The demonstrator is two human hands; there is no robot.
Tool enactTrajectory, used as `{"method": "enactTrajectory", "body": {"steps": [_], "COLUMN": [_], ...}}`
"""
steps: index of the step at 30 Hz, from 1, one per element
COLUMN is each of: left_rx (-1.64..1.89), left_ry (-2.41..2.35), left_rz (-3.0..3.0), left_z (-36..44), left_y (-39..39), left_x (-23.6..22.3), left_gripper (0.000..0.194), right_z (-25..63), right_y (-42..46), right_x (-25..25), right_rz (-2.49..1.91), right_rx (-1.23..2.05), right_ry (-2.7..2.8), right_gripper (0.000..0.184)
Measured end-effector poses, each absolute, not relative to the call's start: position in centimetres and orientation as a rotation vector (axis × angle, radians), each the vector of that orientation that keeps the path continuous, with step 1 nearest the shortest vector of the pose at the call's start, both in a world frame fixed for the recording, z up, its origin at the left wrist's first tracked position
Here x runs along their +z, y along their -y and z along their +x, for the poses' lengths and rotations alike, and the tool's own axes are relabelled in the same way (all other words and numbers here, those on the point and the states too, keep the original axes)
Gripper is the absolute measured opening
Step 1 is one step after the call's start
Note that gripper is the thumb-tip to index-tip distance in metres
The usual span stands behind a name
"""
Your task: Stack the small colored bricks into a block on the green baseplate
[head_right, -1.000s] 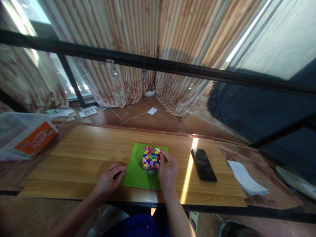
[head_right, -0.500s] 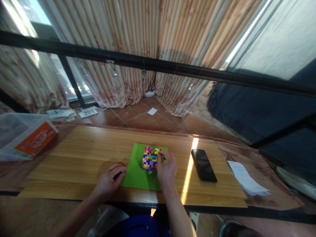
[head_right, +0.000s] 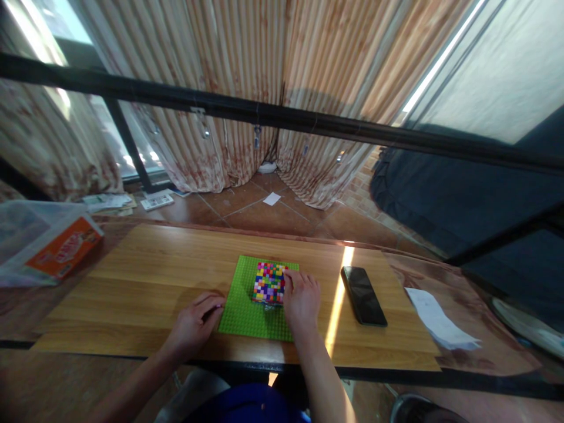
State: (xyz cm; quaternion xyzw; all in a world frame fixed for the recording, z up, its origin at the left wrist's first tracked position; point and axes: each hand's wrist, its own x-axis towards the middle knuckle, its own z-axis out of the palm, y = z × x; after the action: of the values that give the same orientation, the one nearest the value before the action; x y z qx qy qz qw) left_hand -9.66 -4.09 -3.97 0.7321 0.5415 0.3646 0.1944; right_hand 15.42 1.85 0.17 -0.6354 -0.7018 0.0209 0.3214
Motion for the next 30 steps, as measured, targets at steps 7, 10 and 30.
{"method": "enactTrajectory", "body": {"steps": [7, 10, 30], "left_rx": [1.001, 1.003, 1.03], "left_ry": [-1.519, -1.522, -1.51], "left_rz": [2.039, 2.037, 2.054], "left_z": [-9.6, -9.6, -9.6], "left_y": [4.1, 4.1, 4.1], "left_x": [-3.8, -3.9, -3.7], "left_gripper": [0.02, 0.02, 0.021], "right_z": [15.1, 15.0, 14.2], "right_y": [-1.9, -2.1, -3.7], "right_x": [0.0, -0.2, -1.4], "right_rz": [-1.593, -1.562, -1.247], "right_rx": [0.281, 0.378, 1.121], "right_ry": [1.626, 1.533, 0.758], "right_gripper": [0.025, 0.024, 0.031]}}
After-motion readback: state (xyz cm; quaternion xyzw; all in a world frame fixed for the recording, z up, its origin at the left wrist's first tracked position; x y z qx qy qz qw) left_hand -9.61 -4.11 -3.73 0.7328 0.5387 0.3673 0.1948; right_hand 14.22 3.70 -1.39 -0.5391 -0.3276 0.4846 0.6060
